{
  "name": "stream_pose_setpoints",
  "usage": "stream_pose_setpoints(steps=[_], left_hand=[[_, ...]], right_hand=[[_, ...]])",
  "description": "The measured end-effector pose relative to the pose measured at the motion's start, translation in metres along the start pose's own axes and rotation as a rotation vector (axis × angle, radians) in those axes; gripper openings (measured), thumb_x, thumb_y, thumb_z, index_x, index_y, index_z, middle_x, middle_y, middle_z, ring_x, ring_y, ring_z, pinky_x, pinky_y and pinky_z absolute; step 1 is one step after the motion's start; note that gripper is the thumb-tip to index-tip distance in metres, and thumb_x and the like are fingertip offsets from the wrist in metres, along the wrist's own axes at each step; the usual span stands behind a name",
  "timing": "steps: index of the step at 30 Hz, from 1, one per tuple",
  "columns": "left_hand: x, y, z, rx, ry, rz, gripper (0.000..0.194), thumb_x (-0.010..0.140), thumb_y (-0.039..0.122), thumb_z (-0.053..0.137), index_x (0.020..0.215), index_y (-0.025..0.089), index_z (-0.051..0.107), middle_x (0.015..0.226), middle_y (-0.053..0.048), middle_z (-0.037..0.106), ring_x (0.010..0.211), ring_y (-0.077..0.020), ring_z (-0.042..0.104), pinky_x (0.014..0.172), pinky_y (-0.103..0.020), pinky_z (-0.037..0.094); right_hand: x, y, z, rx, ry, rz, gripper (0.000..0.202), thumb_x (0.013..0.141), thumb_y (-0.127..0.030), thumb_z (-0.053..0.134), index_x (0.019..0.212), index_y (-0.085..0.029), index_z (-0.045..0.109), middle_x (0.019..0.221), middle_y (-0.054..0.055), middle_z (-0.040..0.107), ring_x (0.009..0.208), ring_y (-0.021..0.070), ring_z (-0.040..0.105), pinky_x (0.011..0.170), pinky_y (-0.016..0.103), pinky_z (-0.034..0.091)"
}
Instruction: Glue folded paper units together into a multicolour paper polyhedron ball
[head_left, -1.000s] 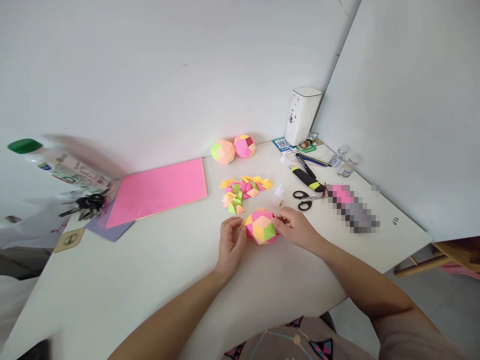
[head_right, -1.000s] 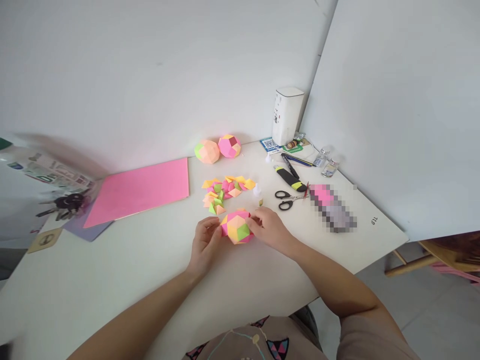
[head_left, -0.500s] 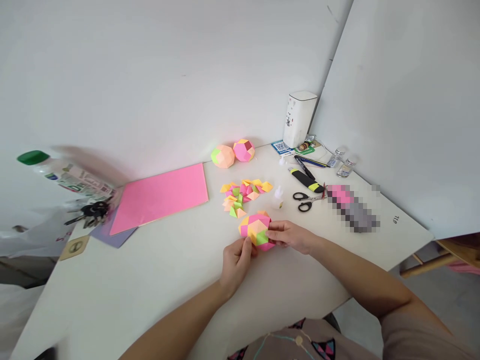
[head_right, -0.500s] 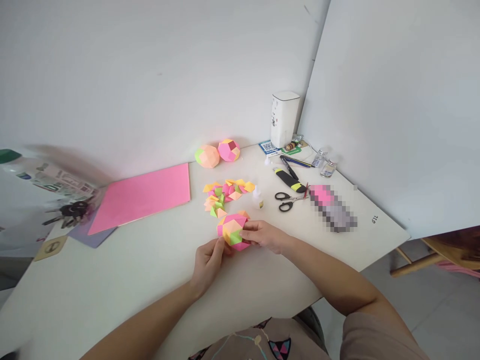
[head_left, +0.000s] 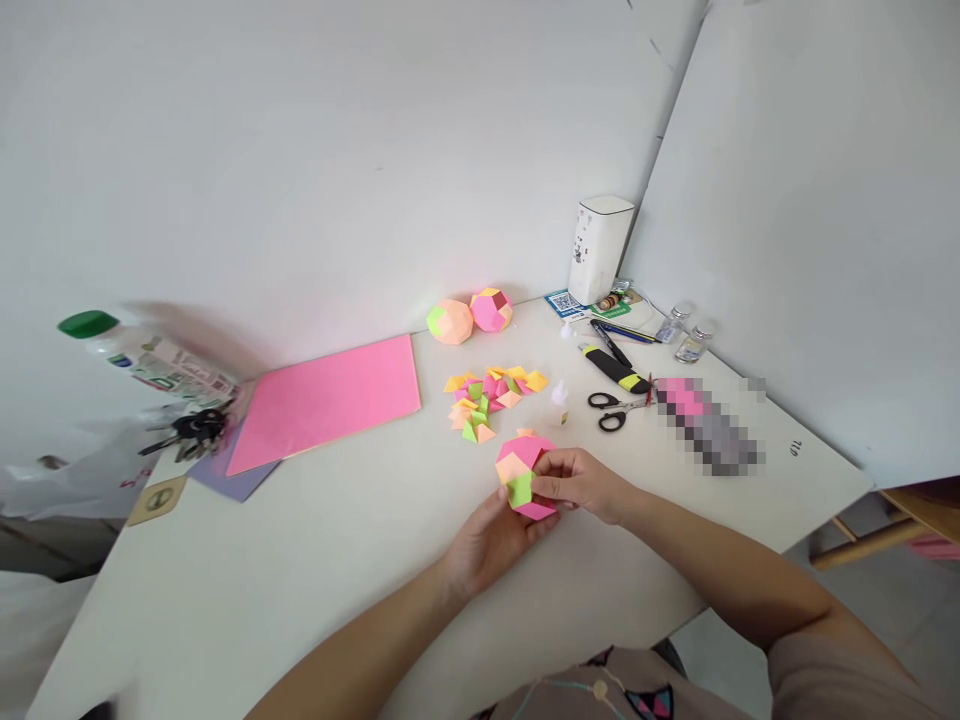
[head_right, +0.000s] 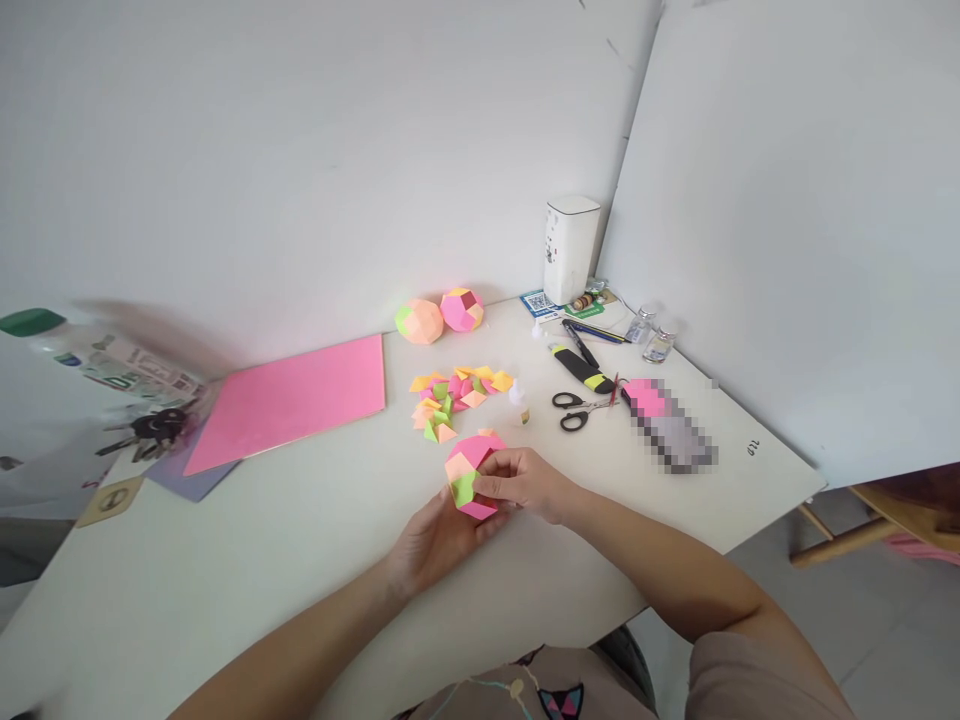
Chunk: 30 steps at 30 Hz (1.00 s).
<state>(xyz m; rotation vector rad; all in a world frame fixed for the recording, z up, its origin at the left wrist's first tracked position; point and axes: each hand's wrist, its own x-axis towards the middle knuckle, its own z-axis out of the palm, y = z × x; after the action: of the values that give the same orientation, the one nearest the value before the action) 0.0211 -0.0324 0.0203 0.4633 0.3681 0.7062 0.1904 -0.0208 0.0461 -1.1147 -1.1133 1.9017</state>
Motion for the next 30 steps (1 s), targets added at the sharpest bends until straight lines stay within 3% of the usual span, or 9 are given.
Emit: stream_pose_setpoints(steps=[3,8,15,18,22,25,27,30], left_hand=[[0.001,0.001,-0.006,-0.027,0.002,0.040,0.027,0.082,0.030,0.061,0.105,0.015,0.063,0.099,-0.009,0.065,0.096,-0.0210,0.060,0.092,-0.035,0.042],[0.002,0.006,-0.014,0.064,0.020,0.031,0.042,0.075,0.034,0.069,0.111,0.012,0.060,0.092,-0.012,0.068,0.090,-0.0254,0.063,0.084,-0.038,0.045],[0.004,0.008,-0.021,0.075,0.092,0.026,0.041,0.067,0.031,0.076,0.101,0.014,0.062,0.086,-0.009,0.068,0.082,-0.0246,0.065,0.078,-0.037,0.046],[0.005,0.009,-0.018,0.086,0.061,0.034,0.041,0.070,0.037,0.074,0.101,0.013,0.062,0.084,-0.009,0.068,0.083,-0.0249,0.064,0.081,-0.038,0.045],[0.006,0.008,-0.014,0.056,-0.046,0.045,0.051,0.078,0.049,0.064,0.114,0.014,0.058,0.104,-0.014,0.065,0.099,-0.0268,0.061,0.093,-0.041,0.040],[0.005,0.005,-0.016,-0.017,-0.086,-0.063,0.056,0.080,0.056,0.057,0.118,0.015,0.057,0.109,-0.013,0.063,0.102,-0.0263,0.060,0.092,-0.039,0.041],[0.004,0.003,-0.017,-0.039,-0.097,-0.127,0.051,0.081,0.053,0.057,0.114,0.014,0.059,0.104,-0.013,0.064,0.102,-0.0253,0.060,0.089,-0.037,0.043],[0.003,0.002,-0.016,-0.018,-0.079,-0.059,0.035,0.081,0.038,0.062,0.104,0.013,0.063,0.099,-0.012,0.065,0.098,-0.0234,0.060,0.092,-0.038,0.041]], right_hand=[[-0.001,0.002,0.001,-0.063,-0.019,-0.046,0.027,0.072,-0.040,0.072,0.071,-0.015,0.061,0.057,-0.003,0.059,0.047,0.0060,0.043,0.047,0.021,0.030],[0.000,0.005,0.001,-0.175,-0.004,-0.080,0.026,0.076,-0.038,0.069,0.069,-0.015,0.060,0.054,-0.004,0.057,0.053,0.0083,0.051,0.053,0.022,0.037],[0.000,0.005,0.001,-0.224,-0.038,-0.034,0.027,0.080,-0.041,0.064,0.072,-0.015,0.063,0.046,-0.005,0.055,0.038,0.0049,0.038,0.039,0.019,0.026],[0.001,0.005,0.000,-0.223,-0.040,-0.076,0.029,0.081,-0.042,0.062,0.072,-0.015,0.063,0.046,-0.005,0.055,0.036,0.0044,0.036,0.036,0.019,0.025],[0.003,0.010,-0.002,-0.187,0.015,-0.166,0.028,0.082,-0.042,0.062,0.073,-0.015,0.062,0.045,-0.006,0.055,0.035,0.0041,0.035,0.035,0.018,0.026],[0.004,0.012,-0.002,-0.187,0.049,-0.195,0.027,0.083,-0.041,0.061,0.075,-0.016,0.061,0.044,-0.006,0.053,0.034,0.0044,0.034,0.035,0.018,0.026],[0.002,0.012,0.000,-0.226,0.030,-0.210,0.026,0.083,-0.041,0.059,0.075,-0.016,0.062,0.046,-0.006,0.053,0.035,0.0049,0.036,0.036,0.019,0.027],[0.000,0.011,0.003,-0.329,0.031,-0.260,0.026,0.084,-0.039,0.059,0.072,-0.016,0.063,0.047,-0.005,0.051,0.041,0.0069,0.042,0.042,0.020,0.035]])
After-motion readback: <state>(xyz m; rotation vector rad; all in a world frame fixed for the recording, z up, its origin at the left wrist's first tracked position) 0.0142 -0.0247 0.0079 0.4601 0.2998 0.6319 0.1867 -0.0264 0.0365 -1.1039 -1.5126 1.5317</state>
